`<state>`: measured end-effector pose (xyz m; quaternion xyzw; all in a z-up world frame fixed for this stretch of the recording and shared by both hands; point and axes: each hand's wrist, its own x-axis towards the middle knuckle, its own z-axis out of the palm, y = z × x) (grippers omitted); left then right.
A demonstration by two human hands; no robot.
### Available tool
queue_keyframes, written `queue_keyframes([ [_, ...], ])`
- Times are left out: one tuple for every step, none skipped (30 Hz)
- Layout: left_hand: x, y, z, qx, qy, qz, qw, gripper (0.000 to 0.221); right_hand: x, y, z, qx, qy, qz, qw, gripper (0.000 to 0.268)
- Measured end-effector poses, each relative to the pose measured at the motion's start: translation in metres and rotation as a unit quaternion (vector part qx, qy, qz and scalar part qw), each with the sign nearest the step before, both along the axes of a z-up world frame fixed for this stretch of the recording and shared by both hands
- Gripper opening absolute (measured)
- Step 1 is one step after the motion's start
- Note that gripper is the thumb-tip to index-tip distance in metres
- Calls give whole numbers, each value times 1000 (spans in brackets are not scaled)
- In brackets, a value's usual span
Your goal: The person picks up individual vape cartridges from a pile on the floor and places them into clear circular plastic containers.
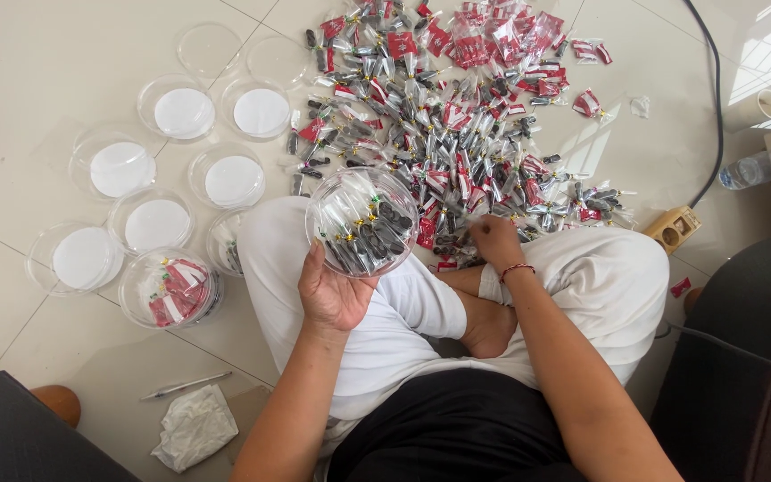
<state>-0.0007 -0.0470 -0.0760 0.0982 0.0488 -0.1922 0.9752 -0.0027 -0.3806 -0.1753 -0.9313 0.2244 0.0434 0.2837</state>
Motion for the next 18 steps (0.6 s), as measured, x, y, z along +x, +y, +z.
queue_keyframes([
  [0, 0, 0, -1, 1, 1, 1000, 58, -1, 9, 21, -1, 1, 1, 1000, 33],
  [-1, 0, -1, -1, 0, 0, 1000, 57, -2, 18, 42, 25, -19, -29, 999, 37],
  [-1, 0, -1, -1, -1, -2, 1000, 57, -4, 27, 64, 51, -38, -60, 996, 44],
  [-2, 0, -2, -1, 0, -1, 1000, 57, -1, 19, 50, 50, -37, -59, 996, 44],
  [-1, -1, -3, 1, -1, 0, 1000, 57, 2, 12, 37, 116, -66, -100, 986, 47],
  [-1, -1, -3, 2, -2, 1, 1000, 58, 5, 5, 24, 181, -93, -139, 969, 49],
  [-2, -1, 1, 3, -2, 1, 1000, 58, 6, 1, 17, 181, -94, -140, 969, 49],
  [-2, -2, 5, 6, -3, 1, 1000, 59, 7, -3, 10, 157, -79, -123, 977, 42],
  [-2, -2, 10, 9, -3, 1, 1000, 60, 8, -7, 3, 133, -65, -107, 983, 35],
  [-2, -2, 6, 10, -4, 1, 1000, 60, 6, -2, 7, 133, -66, -107, 983, 35],
  [-1, -2, 1, 7, -4, 0, 1000, 59, 4, 3, 10, 107, -78, -59, 989, 22],
  [-1, -2, -3, 5, -3, -2, 1000, 59, 2, 7, 13, 81, -90, -11, 993, 22],
  [-1, -2, -1, 5, -4, -2, 1000, 59, 7, 2, 2, 81, -90, -11, 993, 22],
  [-2, -3, 1, 9, -3, -1, 1000, 60, 12, -3, -10, 43, -75, 42, 995, 27],
  [-2, -3, 3, 14, -2, -1, 1000, 61, 17, -7, -21, 5, -60, 95, 994, 33],
  [-3, -3, 4, 14, -2, -1, 1000, 61, 14, 5, -5, 5, -61, 94, 994, 33],
  [-2, -3, 5, 14, -3, 1, 1000, 61, 12, 18, 12, -8, -2, 94, 996, 43],
  [-1, -2, 6, 13, -3, 3, 1000, 61, 10, 31, 29, -21, 56, 93, 994, 61],
])
